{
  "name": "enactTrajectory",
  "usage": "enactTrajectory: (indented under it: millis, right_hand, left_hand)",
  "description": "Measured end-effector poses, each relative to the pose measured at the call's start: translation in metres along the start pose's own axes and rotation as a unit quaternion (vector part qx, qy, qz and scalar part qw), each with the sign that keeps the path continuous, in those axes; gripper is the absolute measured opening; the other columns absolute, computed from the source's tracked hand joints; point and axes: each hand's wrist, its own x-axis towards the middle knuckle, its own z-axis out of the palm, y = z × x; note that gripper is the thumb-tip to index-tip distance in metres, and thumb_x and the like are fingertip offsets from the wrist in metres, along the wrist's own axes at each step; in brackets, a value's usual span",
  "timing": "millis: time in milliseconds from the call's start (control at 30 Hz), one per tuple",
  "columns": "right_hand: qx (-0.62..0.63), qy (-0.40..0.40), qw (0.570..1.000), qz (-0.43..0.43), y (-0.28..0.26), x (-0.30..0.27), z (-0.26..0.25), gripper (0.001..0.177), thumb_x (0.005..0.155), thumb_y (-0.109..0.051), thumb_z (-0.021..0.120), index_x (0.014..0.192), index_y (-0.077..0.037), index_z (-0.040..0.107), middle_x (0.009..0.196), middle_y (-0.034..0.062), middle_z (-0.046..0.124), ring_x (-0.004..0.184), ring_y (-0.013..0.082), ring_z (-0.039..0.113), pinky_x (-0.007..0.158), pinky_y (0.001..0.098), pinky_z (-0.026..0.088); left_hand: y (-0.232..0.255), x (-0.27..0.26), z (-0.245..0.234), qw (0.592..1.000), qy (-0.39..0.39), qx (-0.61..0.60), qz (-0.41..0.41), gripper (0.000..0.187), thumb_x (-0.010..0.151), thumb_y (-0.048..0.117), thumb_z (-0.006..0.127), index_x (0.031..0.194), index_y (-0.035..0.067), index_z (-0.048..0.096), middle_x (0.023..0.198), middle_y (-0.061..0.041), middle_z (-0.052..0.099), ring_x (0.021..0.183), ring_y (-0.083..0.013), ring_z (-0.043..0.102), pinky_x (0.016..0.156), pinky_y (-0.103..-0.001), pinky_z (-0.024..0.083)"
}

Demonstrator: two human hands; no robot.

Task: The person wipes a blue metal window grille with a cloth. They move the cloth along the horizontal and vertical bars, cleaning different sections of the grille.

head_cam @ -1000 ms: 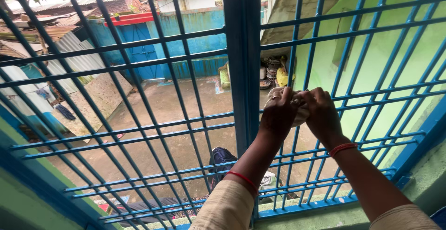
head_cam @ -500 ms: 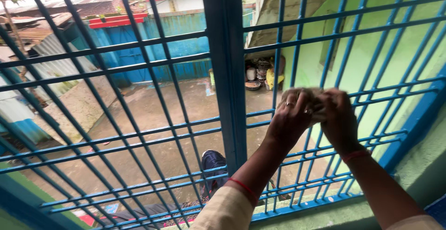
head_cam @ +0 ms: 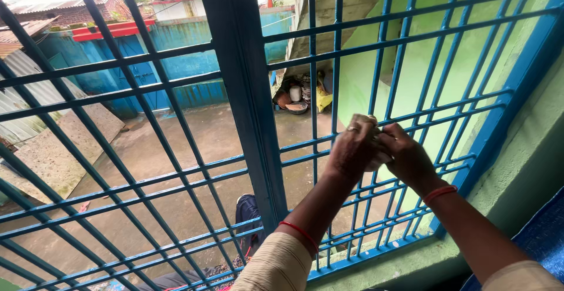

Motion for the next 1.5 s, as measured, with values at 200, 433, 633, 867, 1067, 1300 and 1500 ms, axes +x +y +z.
enactTrajectory:
  millis: [200, 433, 633, 867, 1067, 1300, 1500]
  right_hand:
    - [-0.078, 0.105, 0.991, 0.003, 0.020, 0.011, -0.034, 0.032, 0.085, -0.007, 0.078, 0.113, -0.003, 0.063, 0.130, 0.0168, 0.059, 0.113, 0.0340, 0.068, 0.087, 0.0408, 0.061]
    - [-0.026, 0.057, 0.998, 0.027, 0.041, 0.018, -0.022, 0.024, 0.084, -0.008, 0.079, 0.104, -0.005, 0.066, 0.124, 0.0121, 0.067, 0.114, 0.0294, 0.068, 0.091, 0.0403, 0.061]
    - [-0.108, 0.083, 0.991, -0.010, 0.066, 0.017, -0.027, 0.034, 0.085, -0.014, 0.079, 0.115, -0.004, 0.065, 0.120, 0.0150, 0.068, 0.115, 0.0299, 0.067, 0.094, 0.0415, 0.061]
    - [-0.123, 0.090, 0.988, 0.016, 0.077, 0.013, -0.020, 0.038, 0.088, -0.012, 0.077, 0.123, -0.006, 0.064, 0.114, 0.0127, 0.067, 0.110, 0.0296, 0.067, 0.088, 0.0399, 0.062]
    - [-0.076, 0.077, 0.993, 0.048, 0.100, 0.010, -0.024, 0.032, 0.092, -0.012, 0.076, 0.121, -0.010, 0.066, 0.115, 0.0108, 0.066, 0.108, 0.0267, 0.069, 0.088, 0.0379, 0.061]
    - [-0.124, 0.124, 0.983, 0.048, 0.124, 0.015, -0.042, 0.024, 0.094, -0.013, 0.074, 0.116, -0.007, 0.064, 0.121, 0.0132, 0.066, 0.106, 0.0301, 0.070, 0.085, 0.0405, 0.061]
    - [-0.096, 0.101, 0.986, 0.086, 0.136, 0.009, -0.020, 0.017, 0.092, -0.013, 0.074, 0.103, -0.006, 0.063, 0.112, 0.0126, 0.066, 0.101, 0.0306, 0.071, 0.081, 0.0407, 0.062]
  left_hand:
    - [0.016, 0.024, -0.005, 0.981, 0.179, 0.047, 0.056, 0.066, 0.073, 0.018, 0.082, 0.135, 0.011, 0.060, 0.127, -0.015, 0.053, 0.120, -0.0348, 0.063, 0.098, -0.041, 0.063]
    - [0.032, 0.045, 0.030, 0.990, 0.111, 0.068, 0.048, 0.030, 0.092, 0.012, 0.080, 0.117, 0.020, 0.066, 0.127, -0.010, 0.062, 0.123, -0.0319, 0.066, 0.097, -0.038, 0.064]
    - [0.033, 0.057, 0.029, 0.987, 0.133, -0.074, 0.041, 0.048, 0.080, 0.018, 0.081, 0.124, 0.008, 0.065, 0.126, -0.014, 0.061, 0.116, -0.0312, 0.067, 0.091, -0.041, 0.063]
    - [0.068, 0.079, 0.025, 0.997, -0.026, 0.064, 0.015, 0.046, 0.085, 0.019, 0.081, 0.127, 0.008, 0.066, 0.132, -0.019, 0.056, 0.127, -0.0327, 0.059, 0.094, -0.035, 0.062]
    - [0.063, 0.089, 0.025, 0.999, -0.043, -0.028, 0.016, 0.048, 0.079, 0.021, 0.082, 0.125, 0.017, 0.069, 0.138, -0.013, 0.055, 0.132, -0.0320, 0.056, 0.102, -0.040, 0.056]
    - [0.078, 0.112, 0.028, 0.996, 0.045, -0.077, -0.011, 0.053, 0.080, 0.024, 0.083, 0.130, 0.018, 0.066, 0.135, -0.013, 0.048, 0.129, -0.0383, 0.054, 0.112, -0.049, 0.049]
    - [0.081, 0.100, 0.052, 0.998, 0.055, -0.018, 0.037, 0.038, 0.085, 0.008, 0.077, 0.115, 0.030, 0.073, 0.139, -0.004, 0.053, 0.128, -0.0311, 0.062, 0.106, -0.039, 0.058]
